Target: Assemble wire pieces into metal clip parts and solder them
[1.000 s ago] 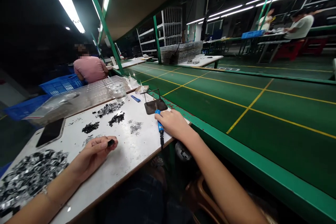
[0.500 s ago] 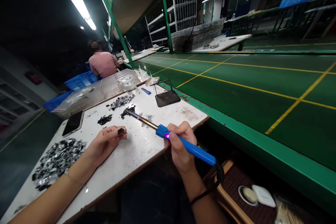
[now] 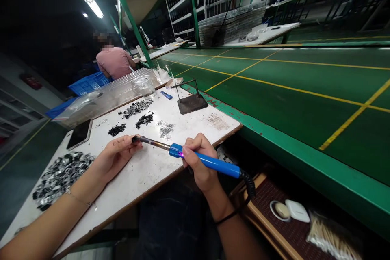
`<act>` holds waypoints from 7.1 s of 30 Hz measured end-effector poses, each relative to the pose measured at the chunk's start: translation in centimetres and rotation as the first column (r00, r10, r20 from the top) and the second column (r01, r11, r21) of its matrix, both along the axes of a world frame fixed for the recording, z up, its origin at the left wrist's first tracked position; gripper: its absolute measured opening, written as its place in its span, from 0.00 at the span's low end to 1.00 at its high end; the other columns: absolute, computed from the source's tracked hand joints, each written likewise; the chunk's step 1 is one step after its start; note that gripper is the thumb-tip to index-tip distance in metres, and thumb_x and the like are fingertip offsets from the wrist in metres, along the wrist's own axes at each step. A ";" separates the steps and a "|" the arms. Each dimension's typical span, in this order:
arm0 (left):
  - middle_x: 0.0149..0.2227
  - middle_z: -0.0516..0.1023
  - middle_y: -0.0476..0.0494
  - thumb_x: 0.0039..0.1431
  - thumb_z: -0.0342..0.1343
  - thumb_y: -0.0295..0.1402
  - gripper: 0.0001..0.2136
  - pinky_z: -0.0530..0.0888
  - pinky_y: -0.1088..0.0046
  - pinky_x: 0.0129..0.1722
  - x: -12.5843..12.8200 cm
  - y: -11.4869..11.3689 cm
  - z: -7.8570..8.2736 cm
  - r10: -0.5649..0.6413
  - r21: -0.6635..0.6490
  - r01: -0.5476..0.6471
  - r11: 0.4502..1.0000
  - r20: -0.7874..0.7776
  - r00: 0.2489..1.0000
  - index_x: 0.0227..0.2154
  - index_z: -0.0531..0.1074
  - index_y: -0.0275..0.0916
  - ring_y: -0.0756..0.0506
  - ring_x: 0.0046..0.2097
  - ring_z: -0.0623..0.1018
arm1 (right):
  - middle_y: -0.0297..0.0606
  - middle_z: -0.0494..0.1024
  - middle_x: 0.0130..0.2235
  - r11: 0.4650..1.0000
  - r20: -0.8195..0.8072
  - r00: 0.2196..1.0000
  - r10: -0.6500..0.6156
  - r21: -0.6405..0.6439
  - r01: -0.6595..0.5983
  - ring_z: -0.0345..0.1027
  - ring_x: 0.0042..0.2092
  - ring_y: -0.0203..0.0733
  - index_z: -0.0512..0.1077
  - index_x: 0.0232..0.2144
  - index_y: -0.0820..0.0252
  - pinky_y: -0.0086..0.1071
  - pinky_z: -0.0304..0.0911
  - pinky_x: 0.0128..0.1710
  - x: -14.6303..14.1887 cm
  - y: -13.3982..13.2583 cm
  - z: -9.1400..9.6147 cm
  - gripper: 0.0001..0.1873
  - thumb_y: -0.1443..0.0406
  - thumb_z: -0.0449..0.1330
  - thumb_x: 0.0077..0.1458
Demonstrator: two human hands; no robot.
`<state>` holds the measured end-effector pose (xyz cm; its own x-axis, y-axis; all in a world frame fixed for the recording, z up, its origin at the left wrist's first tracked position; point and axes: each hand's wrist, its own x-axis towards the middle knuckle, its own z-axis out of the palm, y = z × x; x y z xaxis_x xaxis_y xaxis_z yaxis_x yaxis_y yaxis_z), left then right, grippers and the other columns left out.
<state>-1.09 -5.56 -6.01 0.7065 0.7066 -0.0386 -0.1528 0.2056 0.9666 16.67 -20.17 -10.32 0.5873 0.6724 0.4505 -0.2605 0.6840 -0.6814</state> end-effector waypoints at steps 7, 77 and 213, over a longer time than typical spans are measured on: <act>0.36 0.78 0.42 0.55 0.60 0.29 0.05 0.73 0.72 0.46 -0.1 0.1 -0.2 -0.019 0.008 0.019 1.000 0.003 1.000 0.27 0.76 0.32 0.48 0.39 0.76 | 0.26 0.64 0.20 0.999 0.035 0.999 0.039 0.016 -0.040 0.57 0.21 0.31 0.62 0.26 0.58 0.27 0.49 0.22 0.2 0.0 -0.2 0.08 0.67 0.59 0.54; 0.36 0.76 0.43 0.53 0.57 0.25 0.03 0.69 0.65 0.43 -0.1 -2.3 1.1 0.187 0.893 0.108 0.437 -0.208 0.960 0.26 0.70 0.38 0.44 0.42 0.73 | 0.41 0.75 0.38 0.873 0.895 -0.385 0.225 -0.010 0.488 0.67 0.40 0.45 0.72 0.43 0.51 0.34 0.57 0.37 12.1 5.6 6.1 0.20 0.76 0.48 0.57; 0.32 0.78 0.43 0.56 0.58 0.33 0.06 0.71 0.73 0.37 1.7 -2.4 1.9 0.191 0.666 0.016 0.746 -0.237 0.952 0.32 0.78 0.38 0.47 0.35 0.75 | 0.34 0.70 0.27 0.455 -0.245 0.654 0.716 -0.546 -0.703 0.59 0.29 0.32 0.75 0.27 0.65 0.26 0.57 0.33 1.6 5.7 4.5 0.09 0.64 0.69 0.45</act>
<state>0.59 -7.92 -4.15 0.6723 0.6871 0.2755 0.1521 -0.4924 0.8570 18.23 -14.50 -5.87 -0.2149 0.9650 -0.1501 -0.4605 -0.2357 -0.8558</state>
